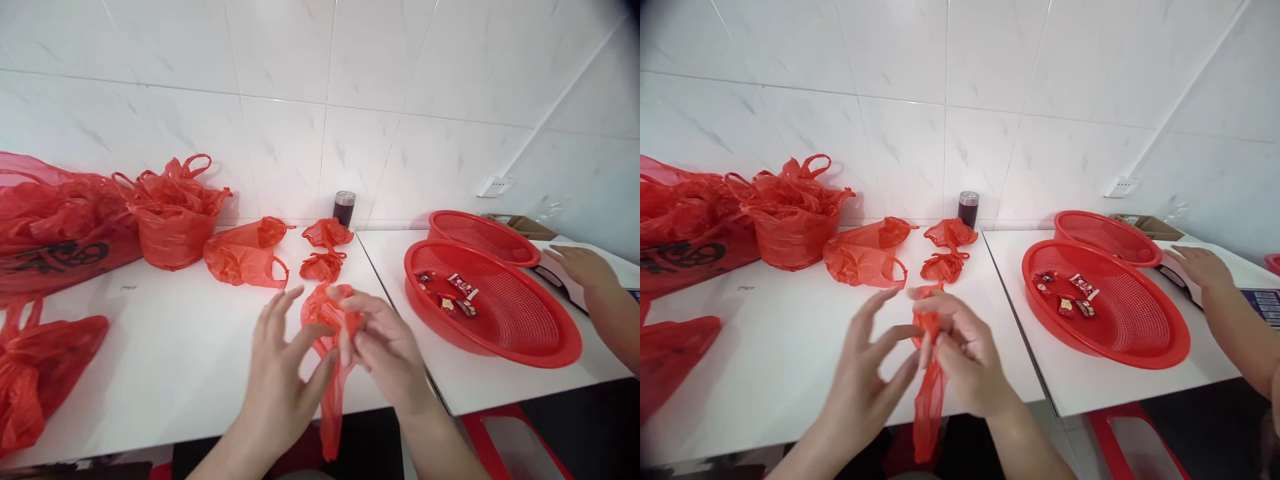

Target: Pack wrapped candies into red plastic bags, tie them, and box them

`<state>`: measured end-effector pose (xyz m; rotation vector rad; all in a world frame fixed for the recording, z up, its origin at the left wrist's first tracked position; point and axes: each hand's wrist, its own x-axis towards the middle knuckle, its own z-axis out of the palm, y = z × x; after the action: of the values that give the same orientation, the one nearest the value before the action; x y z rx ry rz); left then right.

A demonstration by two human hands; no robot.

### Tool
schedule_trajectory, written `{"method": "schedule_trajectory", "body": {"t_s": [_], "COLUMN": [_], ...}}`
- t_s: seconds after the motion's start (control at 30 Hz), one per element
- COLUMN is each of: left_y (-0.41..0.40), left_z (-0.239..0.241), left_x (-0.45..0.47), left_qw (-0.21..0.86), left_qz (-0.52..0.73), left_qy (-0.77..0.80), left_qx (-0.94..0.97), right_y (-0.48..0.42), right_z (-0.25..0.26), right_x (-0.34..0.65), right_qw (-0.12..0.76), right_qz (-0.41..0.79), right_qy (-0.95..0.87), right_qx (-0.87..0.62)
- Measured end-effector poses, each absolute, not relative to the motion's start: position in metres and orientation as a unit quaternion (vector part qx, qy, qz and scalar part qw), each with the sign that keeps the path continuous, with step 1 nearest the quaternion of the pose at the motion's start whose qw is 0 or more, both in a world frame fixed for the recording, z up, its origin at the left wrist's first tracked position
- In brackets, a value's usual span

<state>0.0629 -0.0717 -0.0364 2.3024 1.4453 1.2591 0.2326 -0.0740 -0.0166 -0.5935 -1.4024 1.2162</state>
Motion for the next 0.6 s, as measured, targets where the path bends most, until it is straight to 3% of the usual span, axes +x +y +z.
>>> {"method": "schedule_trajectory", "body": {"t_s": [0.13,0.27,0.4,0.5,0.6], "left_y": [-0.046,-0.029,-0.044,-0.055,-0.058], "left_z": [-0.076,-0.090,-0.062,-0.043,-0.035], "left_x": [0.058,0.002,-0.019,-0.011,-0.004], "left_qw": [-0.011,0.048,0.194,0.284,0.363], "left_qz": [0.293,0.196,0.198,0.222,0.227], "left_qy": [0.590,0.642,0.598,0.543,0.500], "left_qx": [0.752,0.740,0.752,0.758,0.753], "right_y": [-0.088,-0.084,-0.072,-0.064,-0.055], "right_z": [-0.012,-0.015,-0.034,-0.049,-0.055], "right_x": [0.235,0.292,0.347,0.376,0.390], "right_qw": [0.574,0.640,0.485,0.294,0.121], "right_qz": [0.509,0.380,0.235,0.055,0.007], "right_qy": [-0.593,-0.559,-0.598,-0.604,-0.587], "right_qx": [-0.246,-0.366,-0.593,-0.739,-0.801]}}
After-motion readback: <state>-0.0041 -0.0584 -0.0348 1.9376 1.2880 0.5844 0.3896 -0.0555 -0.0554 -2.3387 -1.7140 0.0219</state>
